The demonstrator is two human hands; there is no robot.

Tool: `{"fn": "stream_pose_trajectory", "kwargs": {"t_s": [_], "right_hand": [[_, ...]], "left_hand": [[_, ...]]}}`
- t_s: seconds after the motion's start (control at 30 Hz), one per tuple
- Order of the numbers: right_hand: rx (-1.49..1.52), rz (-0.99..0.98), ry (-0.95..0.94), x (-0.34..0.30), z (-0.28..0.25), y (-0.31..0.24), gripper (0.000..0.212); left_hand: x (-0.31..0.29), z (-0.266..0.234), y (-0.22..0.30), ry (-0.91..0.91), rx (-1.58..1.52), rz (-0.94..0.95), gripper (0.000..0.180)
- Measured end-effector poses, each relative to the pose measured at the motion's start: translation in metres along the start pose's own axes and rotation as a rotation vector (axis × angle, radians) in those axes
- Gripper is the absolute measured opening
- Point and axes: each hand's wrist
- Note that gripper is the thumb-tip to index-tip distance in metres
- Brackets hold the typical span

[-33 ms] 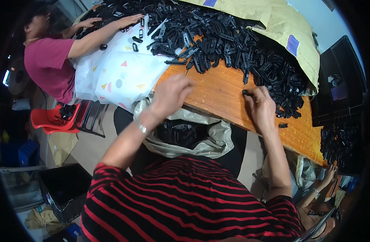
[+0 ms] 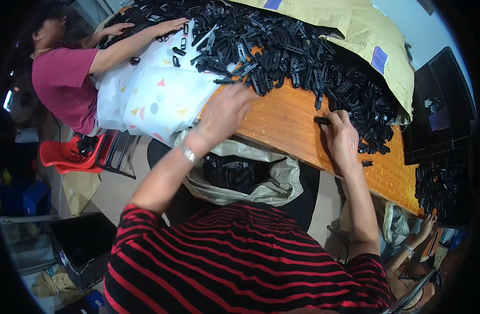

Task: Assembling two small black plastic components by snapping them together manually.

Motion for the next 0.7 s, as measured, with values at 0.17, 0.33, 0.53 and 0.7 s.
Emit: {"fn": "stream_pose_trajectory", "kwargs": {"t_s": [0.17, 0.33, 0.53, 0.7], "right_hand": [[-0.131, -0.106, -0.104, 0.009, 0.010, 0.026, 0.026], [-0.022, -0.090, -0.191, 0.005, -0.001, 0.016, 0.021], [0.090, -0.145, -0.203, -0.004, 0.010, 0.003, 0.014], [0.088, -0.032, -0.148, -0.003, 0.022, 0.009, 0.012]], "left_hand": [[0.065, 0.017, -0.043, -0.173, 0.295, 0.129, 0.018], [0.073, 0.024, -0.051, -0.243, 0.362, 0.154, 0.010], [0.072, 0.028, -0.037, -0.263, 0.374, 0.169, 0.006], [0.068, 0.029, -0.031, -0.167, 0.170, 0.085, 0.011]]}}
Point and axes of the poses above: each hand's wrist, its own x-axis towards the middle knuckle, its own z-axis out of the palm, y = z × x, and after that the axes turned 10 degrees about -y, right-handed
